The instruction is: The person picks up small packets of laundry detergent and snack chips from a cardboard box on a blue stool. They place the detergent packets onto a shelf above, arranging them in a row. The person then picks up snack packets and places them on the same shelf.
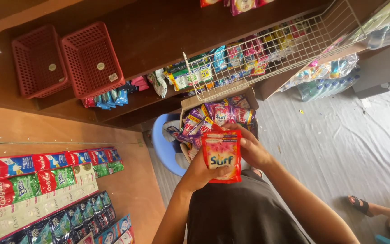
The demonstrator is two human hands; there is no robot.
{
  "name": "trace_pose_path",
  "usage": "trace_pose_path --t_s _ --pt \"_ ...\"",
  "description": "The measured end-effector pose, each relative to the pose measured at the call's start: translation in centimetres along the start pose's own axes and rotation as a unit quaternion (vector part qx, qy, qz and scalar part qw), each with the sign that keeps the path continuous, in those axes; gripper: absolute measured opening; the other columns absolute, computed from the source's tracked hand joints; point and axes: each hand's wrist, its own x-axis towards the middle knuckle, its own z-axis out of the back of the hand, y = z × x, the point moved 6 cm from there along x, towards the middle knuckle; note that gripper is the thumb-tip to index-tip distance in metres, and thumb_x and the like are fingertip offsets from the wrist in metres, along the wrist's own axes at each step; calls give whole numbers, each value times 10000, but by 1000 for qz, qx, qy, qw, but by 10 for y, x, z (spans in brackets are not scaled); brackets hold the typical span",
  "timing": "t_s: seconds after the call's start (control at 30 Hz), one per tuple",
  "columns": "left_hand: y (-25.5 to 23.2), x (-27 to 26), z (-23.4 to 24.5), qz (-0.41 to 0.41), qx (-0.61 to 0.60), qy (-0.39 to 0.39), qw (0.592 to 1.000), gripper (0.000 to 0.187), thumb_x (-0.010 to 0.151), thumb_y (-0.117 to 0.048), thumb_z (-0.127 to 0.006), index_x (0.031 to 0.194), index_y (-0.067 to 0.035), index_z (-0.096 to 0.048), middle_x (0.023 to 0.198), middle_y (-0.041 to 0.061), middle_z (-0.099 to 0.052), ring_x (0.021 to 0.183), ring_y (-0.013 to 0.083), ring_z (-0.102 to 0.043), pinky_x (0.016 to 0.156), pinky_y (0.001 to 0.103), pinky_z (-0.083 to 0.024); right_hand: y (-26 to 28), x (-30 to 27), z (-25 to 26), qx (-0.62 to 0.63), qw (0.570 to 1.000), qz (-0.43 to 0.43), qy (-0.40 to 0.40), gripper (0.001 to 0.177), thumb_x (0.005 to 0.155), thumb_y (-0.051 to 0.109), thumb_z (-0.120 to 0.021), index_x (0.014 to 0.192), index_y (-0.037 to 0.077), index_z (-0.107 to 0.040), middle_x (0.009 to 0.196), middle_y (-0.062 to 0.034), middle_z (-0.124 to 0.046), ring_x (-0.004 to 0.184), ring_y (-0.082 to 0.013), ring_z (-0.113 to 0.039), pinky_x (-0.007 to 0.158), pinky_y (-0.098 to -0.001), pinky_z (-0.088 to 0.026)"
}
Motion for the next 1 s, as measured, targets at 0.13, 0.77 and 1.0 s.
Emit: trace_pose_path --t_s 0.13,0.77,1.0 --pt "8 -5 4 -36 36 -7 999 676 885 -147 -809 1451 -15 -464 1322 46 -627 1214 138 -613 1041 319 -524 1 -4 -10 32 999 6 -17 758 941 489 -700 1479 28 -429 1503 -127 -493 1421 -265 -489 1194 -471 -381" --pt "30 -15 15 -114 129 -115 978 397 1007 -91 -656 1369 17 -537 1296 96 -662 1202 159 -620 1053 334 -499 -18 -24 18 -81 978 -34 -190 385 1082 221 -502 1418 46 -572 1279 -99 -657 1101 -156 -640 936 -365 -531" --pt "0 -21 5 -192 324 -124 918 323 927 -106 -696 1239 -36 -650 1258 148 -657 1188 291 -629 1030 420 -493 15 -13 -18 -150 979 21 -137 412 1103 262 -492 1424 16 -566 1291 -109 -673 1194 -147 -615 1044 -331 -499"
